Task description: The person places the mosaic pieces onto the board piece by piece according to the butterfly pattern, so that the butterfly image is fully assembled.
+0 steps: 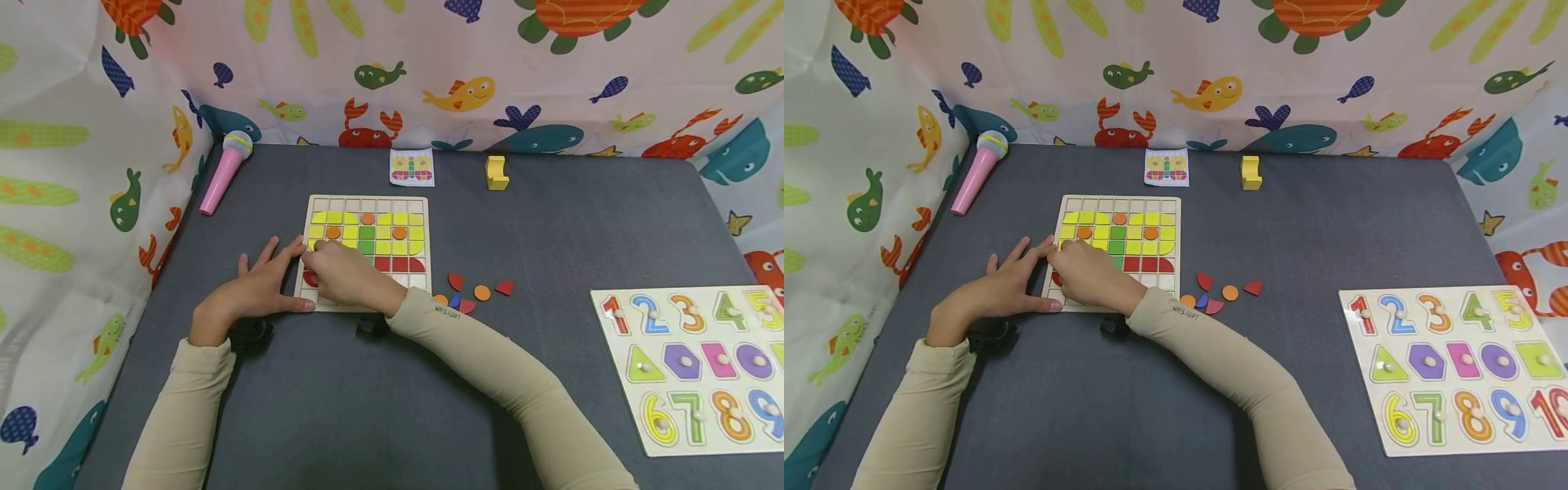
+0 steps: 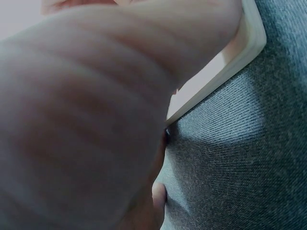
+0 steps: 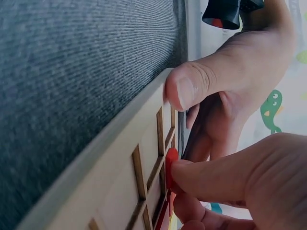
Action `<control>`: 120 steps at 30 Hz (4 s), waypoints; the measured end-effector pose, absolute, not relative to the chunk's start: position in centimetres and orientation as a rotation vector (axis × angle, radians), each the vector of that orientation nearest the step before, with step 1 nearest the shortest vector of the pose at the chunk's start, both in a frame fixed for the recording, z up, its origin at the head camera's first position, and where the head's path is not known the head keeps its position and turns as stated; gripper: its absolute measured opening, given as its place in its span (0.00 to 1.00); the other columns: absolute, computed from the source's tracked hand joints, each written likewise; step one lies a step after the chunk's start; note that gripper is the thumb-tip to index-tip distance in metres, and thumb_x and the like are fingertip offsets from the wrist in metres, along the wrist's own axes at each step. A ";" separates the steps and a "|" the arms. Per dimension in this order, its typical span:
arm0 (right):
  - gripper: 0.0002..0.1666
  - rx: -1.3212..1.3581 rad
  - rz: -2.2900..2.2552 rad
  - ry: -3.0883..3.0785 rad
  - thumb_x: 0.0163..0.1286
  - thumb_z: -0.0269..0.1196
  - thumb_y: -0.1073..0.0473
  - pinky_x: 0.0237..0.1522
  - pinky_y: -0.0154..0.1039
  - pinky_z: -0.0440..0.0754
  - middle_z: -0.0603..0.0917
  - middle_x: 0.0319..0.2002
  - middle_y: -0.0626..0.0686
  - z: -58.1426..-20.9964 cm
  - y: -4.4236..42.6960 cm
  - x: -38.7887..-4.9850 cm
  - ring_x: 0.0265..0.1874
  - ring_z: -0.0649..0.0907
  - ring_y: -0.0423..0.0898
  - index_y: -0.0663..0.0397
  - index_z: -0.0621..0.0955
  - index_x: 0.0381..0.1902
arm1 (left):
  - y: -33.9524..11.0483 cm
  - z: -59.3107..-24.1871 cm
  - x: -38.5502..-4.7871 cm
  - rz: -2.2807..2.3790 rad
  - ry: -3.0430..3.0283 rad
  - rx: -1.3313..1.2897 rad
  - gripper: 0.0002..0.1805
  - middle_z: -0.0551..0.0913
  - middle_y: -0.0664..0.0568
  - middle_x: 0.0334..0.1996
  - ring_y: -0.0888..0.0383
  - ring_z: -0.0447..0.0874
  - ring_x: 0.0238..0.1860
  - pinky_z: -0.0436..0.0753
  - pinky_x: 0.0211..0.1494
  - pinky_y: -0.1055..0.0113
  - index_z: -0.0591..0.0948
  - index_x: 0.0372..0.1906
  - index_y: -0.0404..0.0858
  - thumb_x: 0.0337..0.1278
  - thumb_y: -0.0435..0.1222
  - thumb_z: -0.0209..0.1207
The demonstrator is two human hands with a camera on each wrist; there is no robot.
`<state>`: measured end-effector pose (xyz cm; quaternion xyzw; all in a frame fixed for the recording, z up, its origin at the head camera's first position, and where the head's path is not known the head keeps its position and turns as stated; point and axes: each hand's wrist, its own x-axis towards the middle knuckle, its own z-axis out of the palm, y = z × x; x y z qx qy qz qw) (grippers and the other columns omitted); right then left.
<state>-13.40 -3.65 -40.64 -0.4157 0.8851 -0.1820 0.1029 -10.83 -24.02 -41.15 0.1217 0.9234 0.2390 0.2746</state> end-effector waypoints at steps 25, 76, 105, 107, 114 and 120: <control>0.03 -0.962 -0.950 2.683 0.75 0.69 0.66 0.34 0.41 0.79 0.83 0.31 0.50 -38.8 10.4 -12.6 0.30 0.78 0.47 0.60 0.88 0.38 | -24.1 -41.3 -10.9 0.631 2.474 0.293 0.71 0.40 0.39 0.87 0.35 0.22 0.84 0.24 0.71 0.21 0.44 0.89 0.43 0.53 0.63 0.76; 0.06 -0.857 -1.065 2.589 0.73 0.71 0.69 0.38 0.43 0.82 0.85 0.35 0.46 -40.6 20.3 -10.3 0.33 0.80 0.44 0.52 0.86 0.42 | -23.9 -41.0 -10.8 0.626 2.450 0.277 0.72 0.39 0.34 0.86 0.34 0.21 0.84 0.23 0.71 0.21 0.43 0.89 0.43 0.52 0.64 0.76; 0.02 -1.085 -1.121 2.354 0.74 0.69 0.67 0.40 0.35 0.78 0.83 0.33 0.50 -39.5 1.4 -13.6 0.34 0.80 0.46 0.59 0.85 0.43 | -24.0 -40.9 -11.0 0.625 2.461 0.283 0.71 0.40 0.36 0.87 0.33 0.22 0.84 0.23 0.71 0.21 0.44 0.89 0.43 0.53 0.63 0.76; 0.02 -1.097 -1.113 2.358 0.74 0.69 0.67 0.40 0.34 0.78 0.83 0.34 0.50 -39.6 0.9 -13.6 0.34 0.80 0.47 0.60 0.85 0.43 | -23.9 -40.8 -11.0 0.628 2.463 0.286 0.70 0.40 0.36 0.87 0.33 0.22 0.84 0.23 0.71 0.21 0.45 0.89 0.42 0.53 0.62 0.76; 0.01 -1.125 -1.021 2.409 0.75 0.66 0.68 0.41 0.35 0.76 0.82 0.33 0.51 -40.5 -0.2 -13.7 0.34 0.79 0.46 0.61 0.85 0.41 | -23.9 -40.9 -10.9 0.625 2.462 0.300 0.69 0.40 0.39 0.87 0.34 0.22 0.84 0.24 0.71 0.20 0.46 0.89 0.42 0.53 0.62 0.76; 0.06 -1.178 -0.936 2.463 0.74 0.63 0.72 0.37 0.35 0.74 0.81 0.30 0.50 -41.1 -0.6 -13.8 0.30 0.78 0.46 0.57 0.83 0.37 | -24.0 -41.1 -10.9 0.631 2.463 0.301 0.70 0.40 0.39 0.87 0.34 0.22 0.84 0.24 0.71 0.21 0.45 0.89 0.42 0.54 0.62 0.76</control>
